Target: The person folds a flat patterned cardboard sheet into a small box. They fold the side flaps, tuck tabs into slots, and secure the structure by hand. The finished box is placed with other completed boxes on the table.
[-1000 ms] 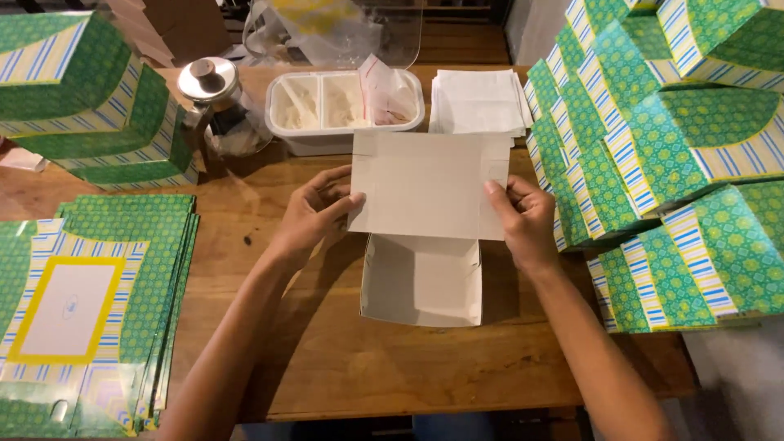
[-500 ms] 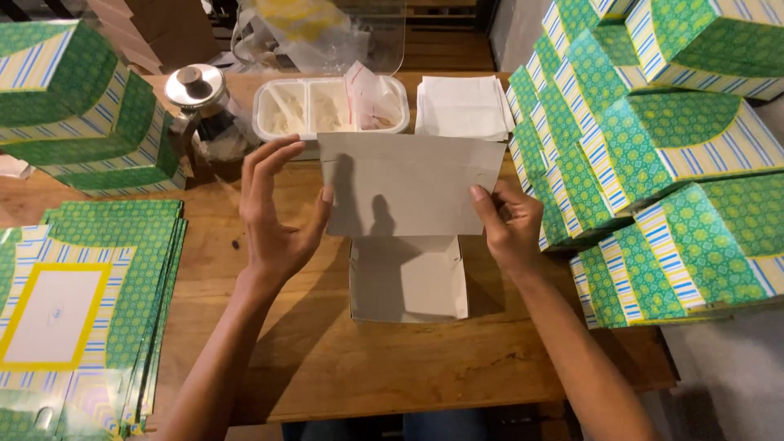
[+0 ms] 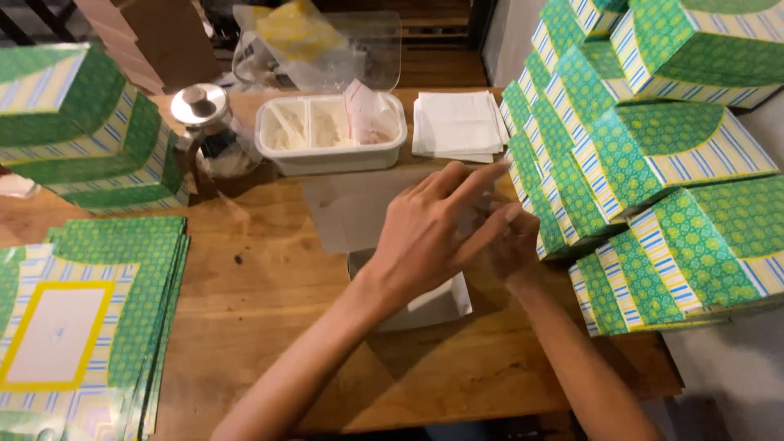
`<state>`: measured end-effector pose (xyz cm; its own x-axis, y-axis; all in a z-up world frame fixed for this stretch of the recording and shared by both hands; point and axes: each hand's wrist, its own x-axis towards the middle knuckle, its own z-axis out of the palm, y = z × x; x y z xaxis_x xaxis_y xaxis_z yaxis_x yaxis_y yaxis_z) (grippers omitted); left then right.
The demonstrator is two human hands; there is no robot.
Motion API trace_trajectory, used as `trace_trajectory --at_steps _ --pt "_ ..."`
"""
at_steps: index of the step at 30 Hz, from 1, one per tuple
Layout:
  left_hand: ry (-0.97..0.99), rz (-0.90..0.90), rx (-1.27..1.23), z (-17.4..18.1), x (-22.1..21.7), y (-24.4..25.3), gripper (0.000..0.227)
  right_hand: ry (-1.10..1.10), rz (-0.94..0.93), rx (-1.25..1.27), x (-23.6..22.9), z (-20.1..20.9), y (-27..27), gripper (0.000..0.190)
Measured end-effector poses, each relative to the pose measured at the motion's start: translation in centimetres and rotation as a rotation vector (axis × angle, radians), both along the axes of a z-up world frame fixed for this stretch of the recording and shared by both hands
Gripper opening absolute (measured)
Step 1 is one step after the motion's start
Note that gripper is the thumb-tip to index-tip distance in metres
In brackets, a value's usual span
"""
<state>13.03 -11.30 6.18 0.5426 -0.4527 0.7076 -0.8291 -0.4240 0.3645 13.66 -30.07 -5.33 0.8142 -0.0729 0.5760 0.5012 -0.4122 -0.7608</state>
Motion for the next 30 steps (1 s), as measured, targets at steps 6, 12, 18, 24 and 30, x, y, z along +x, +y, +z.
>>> trace_trajectory --at_steps 6,12,18,24,30 --pt "0.027 0.011 -0.173 1.3 -0.7 -0.4 0.022 -0.039 -0.102 0.012 1.0 -2.7 -0.9 0.046" --pt "0.054 -0.002 -0.297 -1.0 -1.6 -0.4 0.016 -0.251 0.016 -0.032 0.6 -0.9 -0.6 0.039" --pt "0.176 0.022 -0.47 -4.6 -2.6 1.8 0.014 -0.163 0.221 0.181 -1.6 3.5 2.2 0.018" --pt "0.298 0.024 -0.595 -3.9 -2.8 2.9 0.024 -0.178 0.23 0.12 -2.5 5.8 3.1 0.014" --pt "0.323 -0.051 -0.596 -3.9 -2.1 2.9 0.008 -0.164 0.188 0.199 -1.8 3.1 1.9 0.016"
